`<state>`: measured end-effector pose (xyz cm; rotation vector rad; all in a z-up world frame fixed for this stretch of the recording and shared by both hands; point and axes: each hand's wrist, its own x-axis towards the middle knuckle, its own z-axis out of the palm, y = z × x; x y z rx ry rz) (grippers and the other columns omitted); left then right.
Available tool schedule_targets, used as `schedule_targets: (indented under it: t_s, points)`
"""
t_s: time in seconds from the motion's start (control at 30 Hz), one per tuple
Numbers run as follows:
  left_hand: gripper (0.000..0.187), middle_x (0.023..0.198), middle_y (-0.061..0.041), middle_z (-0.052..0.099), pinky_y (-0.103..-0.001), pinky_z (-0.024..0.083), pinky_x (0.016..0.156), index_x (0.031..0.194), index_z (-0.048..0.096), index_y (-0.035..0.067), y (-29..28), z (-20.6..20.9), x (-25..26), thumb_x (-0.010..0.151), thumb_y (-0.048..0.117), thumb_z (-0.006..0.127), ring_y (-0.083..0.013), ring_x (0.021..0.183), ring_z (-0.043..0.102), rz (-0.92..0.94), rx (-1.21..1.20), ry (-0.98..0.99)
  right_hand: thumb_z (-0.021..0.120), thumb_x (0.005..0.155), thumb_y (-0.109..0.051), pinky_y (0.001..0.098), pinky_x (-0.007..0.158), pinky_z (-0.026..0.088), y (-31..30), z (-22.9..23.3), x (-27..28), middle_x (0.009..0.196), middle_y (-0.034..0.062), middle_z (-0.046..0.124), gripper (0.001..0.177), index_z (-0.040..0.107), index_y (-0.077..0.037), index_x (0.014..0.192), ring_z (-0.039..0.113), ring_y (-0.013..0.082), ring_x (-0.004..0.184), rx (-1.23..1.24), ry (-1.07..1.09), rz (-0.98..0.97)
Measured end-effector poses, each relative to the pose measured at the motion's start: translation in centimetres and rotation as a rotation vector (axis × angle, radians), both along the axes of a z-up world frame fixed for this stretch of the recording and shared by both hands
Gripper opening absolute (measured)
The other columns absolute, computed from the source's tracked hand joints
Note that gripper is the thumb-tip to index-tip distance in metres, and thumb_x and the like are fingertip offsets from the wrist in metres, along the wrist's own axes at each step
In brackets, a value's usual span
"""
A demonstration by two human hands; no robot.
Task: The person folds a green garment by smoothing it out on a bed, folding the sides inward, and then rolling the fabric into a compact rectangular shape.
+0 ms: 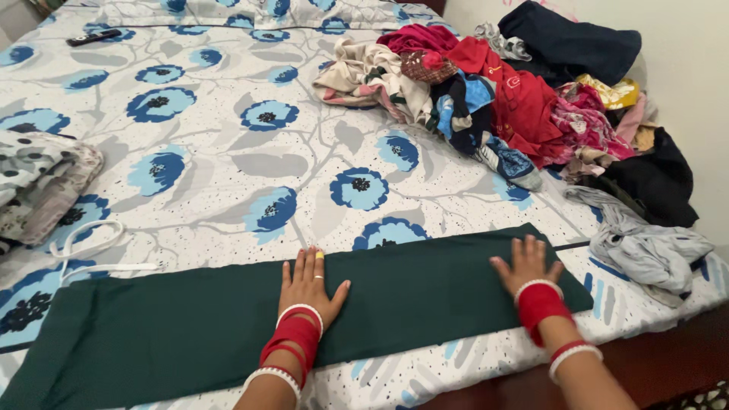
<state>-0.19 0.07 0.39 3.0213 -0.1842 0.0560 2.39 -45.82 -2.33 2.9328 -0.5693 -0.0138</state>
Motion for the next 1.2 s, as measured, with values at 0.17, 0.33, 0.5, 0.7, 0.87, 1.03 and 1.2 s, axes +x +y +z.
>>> schedule_targets:
  t_s: [0.17, 0.33, 0.5, 0.7, 0.87, 1.03, 1.2]
  points:
    - [0.091, 0.168, -0.010, 0.019, -0.046, 0.005, 0.125, 0.159, 0.020, 0.006, -0.1, -0.3, -0.2, 0.095, 0.068, 0.037, -0.0244, 0.156, 0.009, 0.004, -0.022, -0.011, 0.040, 0.096, -0.065, 0.0587, 0.120, 0.017, 12.7, -0.6, -5.2, 0.170, 0.0026, 0.014, 0.079, 0.022, -0.025, 0.161, 0.012, 0.0243, 0.156, -0.005, -0.007, 0.559]
    - [0.092, 0.167, -0.010, 0.019, -0.046, 0.005, 0.124, 0.158, 0.021, 0.005, 0.0, -0.6, 0.0, 0.093, 0.068, 0.038, -0.0246, 0.155, 0.010, -0.002, -0.048, -0.035, 0.039, 0.099, -0.062, 0.0529, 0.127, 0.021, 4.7, -0.3, -5.5, 0.172, -0.0049, 0.017, 0.070, 0.027, -0.031, 0.161, 0.015, 0.0198, 0.158, 0.020, 0.060, 0.262]
    - [0.092, 0.167, -0.009, 0.019, -0.046, 0.006, 0.124, 0.158, 0.021, 0.006, 0.1, -0.4, 0.0, 0.093, 0.068, 0.038, -0.0240, 0.156, 0.010, -0.009, -0.037, -0.020, 0.030, 0.101, -0.062, 0.0584, 0.122, 0.013, -4.2, 0.1, -3.7, 0.169, -0.0072, 0.011, 0.070, 0.021, -0.026, 0.160, 0.007, 0.0176, 0.155, -0.017, -0.003, -0.017]
    - [0.092, 0.167, -0.009, 0.018, -0.046, 0.005, 0.124, 0.159, 0.020, 0.006, 0.0, -0.1, -0.1, 0.094, 0.069, 0.038, -0.0239, 0.156, 0.009, 0.005, -0.036, -0.010, 0.051, 0.094, -0.055, 0.0552, 0.119, 0.023, 11.7, 1.6, -3.3, 0.165, 0.0059, 0.028, 0.073, 0.033, -0.018, 0.155, 0.023, 0.0250, 0.153, 0.069, -0.040, 0.594]
    - [0.091, 0.168, -0.008, 0.016, -0.046, 0.004, 0.125, 0.159, 0.020, 0.007, 0.1, 0.1, -0.1, 0.094, 0.069, 0.036, -0.0233, 0.156, 0.008, 0.008, -0.027, 0.021, 0.056, 0.096, -0.047, 0.0553, 0.118, 0.027, 12.3, 1.3, -2.0, 0.162, 0.0071, 0.034, 0.066, 0.038, -0.019, 0.153, 0.029, 0.0280, 0.150, 0.143, -0.104, 0.843]
    - [0.091, 0.168, -0.009, 0.015, -0.046, 0.005, 0.124, 0.158, 0.020, 0.007, 0.0, 0.0, -0.1, 0.094, 0.069, 0.035, -0.0236, 0.156, 0.007, 0.004, -0.002, 0.004, 0.036, 0.102, -0.060, 0.0574, 0.120, 0.029, -2.3, 1.2, 1.7, 0.168, -0.0001, 0.032, 0.068, 0.035, -0.023, 0.159, 0.030, 0.0214, 0.155, 0.016, -0.071, 0.072]
    - [0.091, 0.168, -0.009, 0.016, -0.046, 0.005, 0.125, 0.159, 0.019, 0.007, 0.0, 0.0, -0.1, 0.094, 0.069, 0.035, -0.0237, 0.156, 0.008, -0.002, -0.001, 0.005, 0.022, 0.096, -0.071, 0.0637, 0.123, 0.014, -4.9, -2.1, 1.8, 0.171, -0.0005, 0.018, 0.077, 0.026, -0.031, 0.161, 0.016, 0.0243, 0.157, -0.043, -0.155, -0.113]
